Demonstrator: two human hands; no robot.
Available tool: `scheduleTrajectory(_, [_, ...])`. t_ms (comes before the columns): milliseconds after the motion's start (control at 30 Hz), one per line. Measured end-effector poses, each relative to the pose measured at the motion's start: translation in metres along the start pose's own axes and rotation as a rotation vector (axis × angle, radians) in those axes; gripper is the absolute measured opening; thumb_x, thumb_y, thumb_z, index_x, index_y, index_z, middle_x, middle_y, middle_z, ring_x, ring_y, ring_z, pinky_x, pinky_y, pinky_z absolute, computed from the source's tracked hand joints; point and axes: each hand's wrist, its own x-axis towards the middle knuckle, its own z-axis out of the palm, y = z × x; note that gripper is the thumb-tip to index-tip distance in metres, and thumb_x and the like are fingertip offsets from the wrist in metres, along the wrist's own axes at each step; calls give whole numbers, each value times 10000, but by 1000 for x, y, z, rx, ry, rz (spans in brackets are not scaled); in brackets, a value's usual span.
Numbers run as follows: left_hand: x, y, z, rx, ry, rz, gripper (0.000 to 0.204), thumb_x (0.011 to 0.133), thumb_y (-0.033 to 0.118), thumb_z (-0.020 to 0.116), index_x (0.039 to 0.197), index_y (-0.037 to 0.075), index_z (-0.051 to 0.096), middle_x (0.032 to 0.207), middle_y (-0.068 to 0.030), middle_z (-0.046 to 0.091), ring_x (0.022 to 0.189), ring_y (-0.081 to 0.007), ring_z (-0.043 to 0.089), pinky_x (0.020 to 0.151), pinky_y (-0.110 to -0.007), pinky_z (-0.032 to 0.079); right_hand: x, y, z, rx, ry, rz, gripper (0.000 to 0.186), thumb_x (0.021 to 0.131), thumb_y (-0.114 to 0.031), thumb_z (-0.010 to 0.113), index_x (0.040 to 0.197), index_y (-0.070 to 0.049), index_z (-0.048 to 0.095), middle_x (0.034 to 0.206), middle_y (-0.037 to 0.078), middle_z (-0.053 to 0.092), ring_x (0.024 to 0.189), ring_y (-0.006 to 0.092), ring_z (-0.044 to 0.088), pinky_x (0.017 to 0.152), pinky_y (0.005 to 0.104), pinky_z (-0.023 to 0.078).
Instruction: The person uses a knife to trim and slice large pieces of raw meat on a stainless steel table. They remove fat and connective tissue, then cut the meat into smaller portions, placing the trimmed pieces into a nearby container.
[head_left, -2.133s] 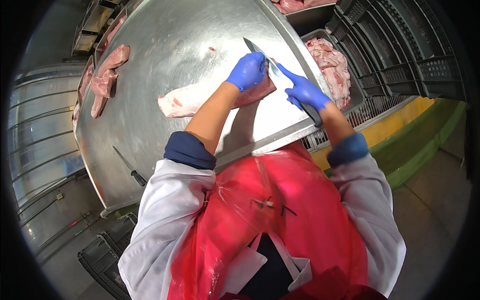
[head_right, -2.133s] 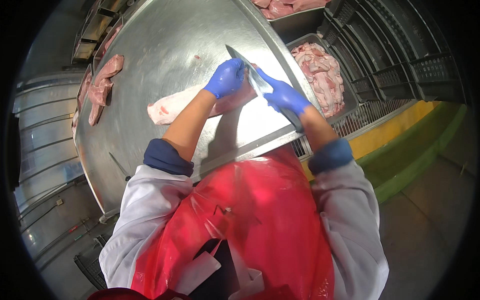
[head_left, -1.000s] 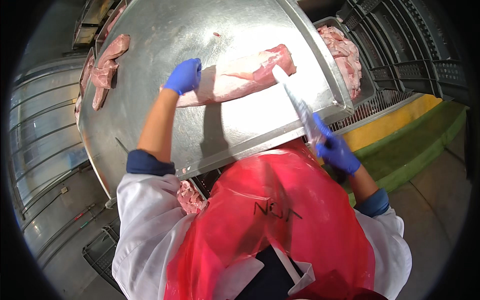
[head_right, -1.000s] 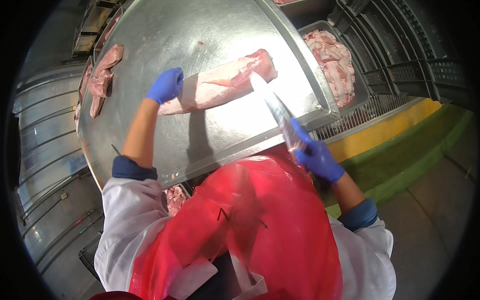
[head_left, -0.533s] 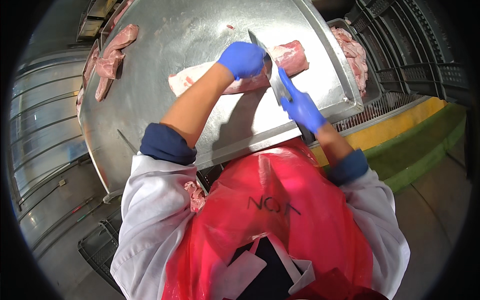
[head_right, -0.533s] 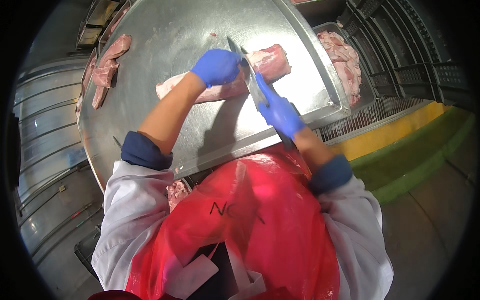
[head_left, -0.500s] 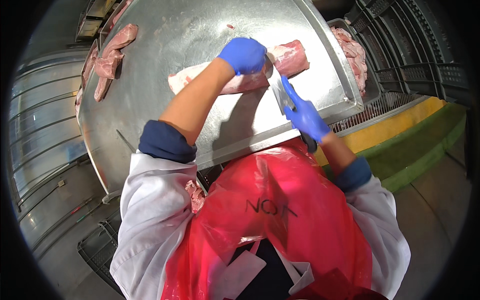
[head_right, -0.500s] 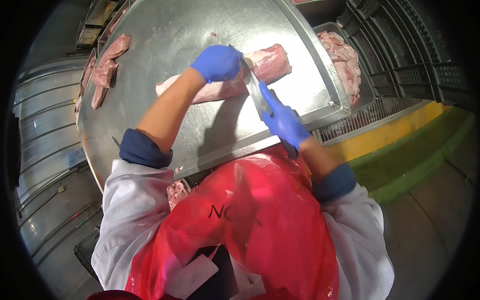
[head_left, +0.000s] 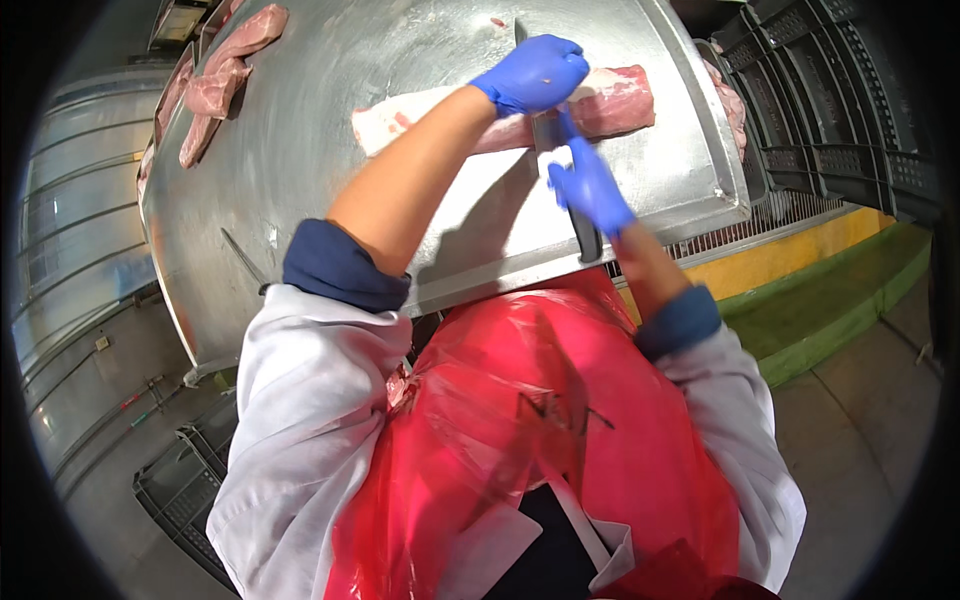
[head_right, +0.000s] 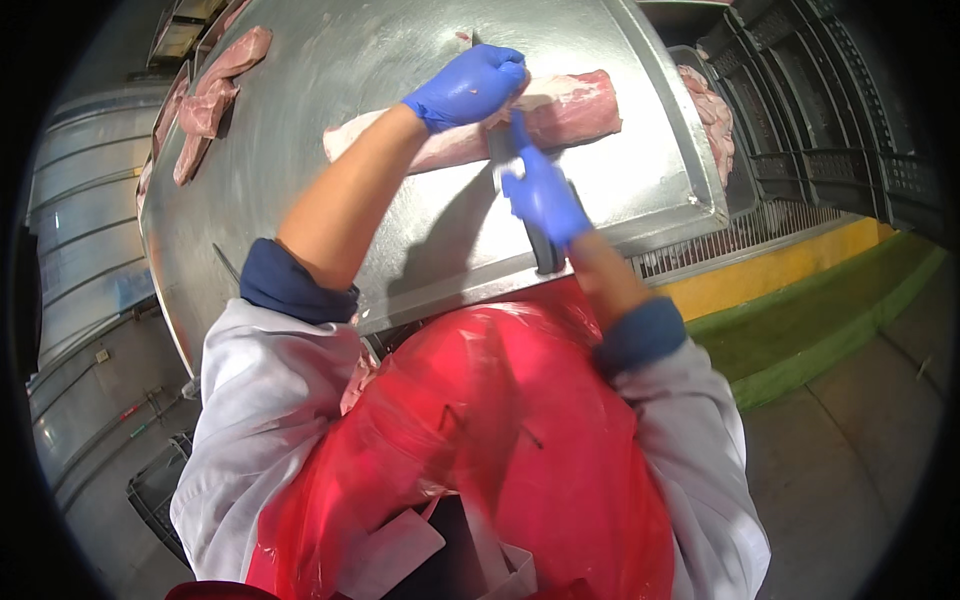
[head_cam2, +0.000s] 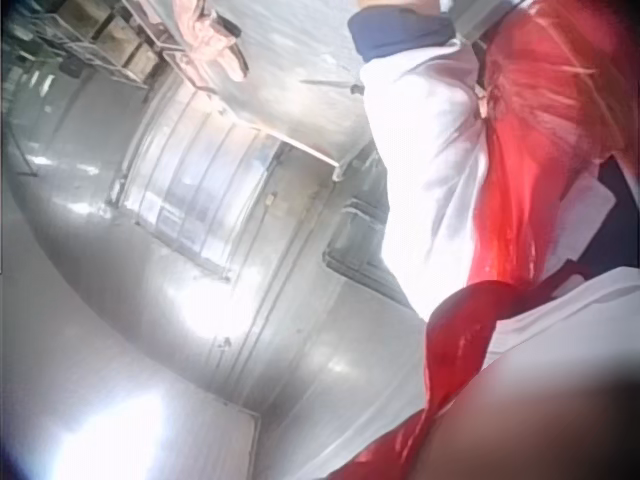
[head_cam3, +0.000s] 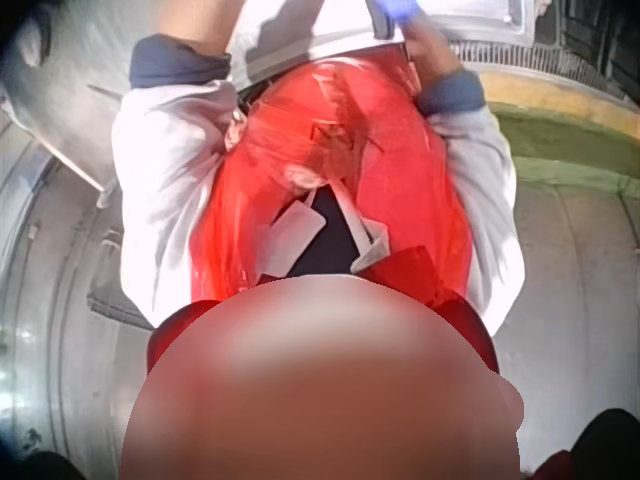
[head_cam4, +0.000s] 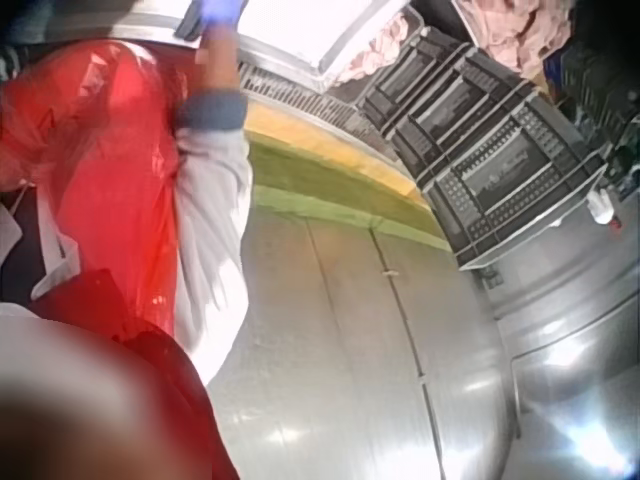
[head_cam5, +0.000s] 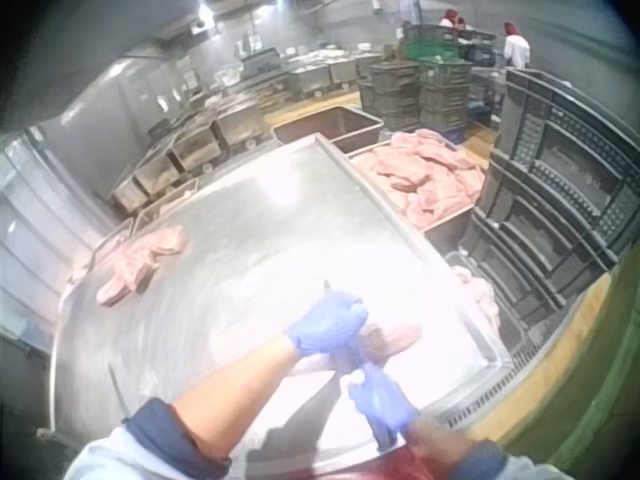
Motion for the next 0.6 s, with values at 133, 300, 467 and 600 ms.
scheduleTrajectory(133, [-11, -26, 41, 72, 427, 341, 245, 895, 195, 541, 757, 4, 609, 744, -121, 594, 653, -227, 578, 665, -360, 490, 16, -5, 24, -31, 33, -69, 682, 885, -114, 522, 1532, -44, 315, 676, 97, 621, 516, 175, 598, 535, 333, 515])
scheduleTrajectory(300, [-38, -5, 82, 170, 753, 428, 146, 812, 143, 623, 716, 32, 633, 763, -195, 649, 691, -377, 654, 629, -461, 532, -14, 63, 50, -20, -64, -100, 559, 937, -164, 590, 1455, -49, 413, 926, 93, 639, 825, 171, 623, 719, 326, 525])
scheduleTrajectory(467, [-39, 16, 65, -478, 875, 253, 238, 871, 145, 560, 690, -10, 572, 697, -280, 583, 651, -442, 607, 593, -489, 480, 40, 118, 48, 159, -85, -95, 560, 985, -221, 624, 1455, -64, 364, 1090, 73, 593, 976, 150, 568, 836, 319, 497])
scheduleTrajectory(600, [-51, 20, 61, -722, 779, 240, 225, 883, 106, 541, 691, -1, 496, 619, -162, 538, 584, -187, 560, 534, -359, 454, -27, 61, 80, -78, 40, -76, 597, 979, -191, 612, 1488, -90, 315, 1020, 65, 588, 891, 141, 554, 766, 313, 485])
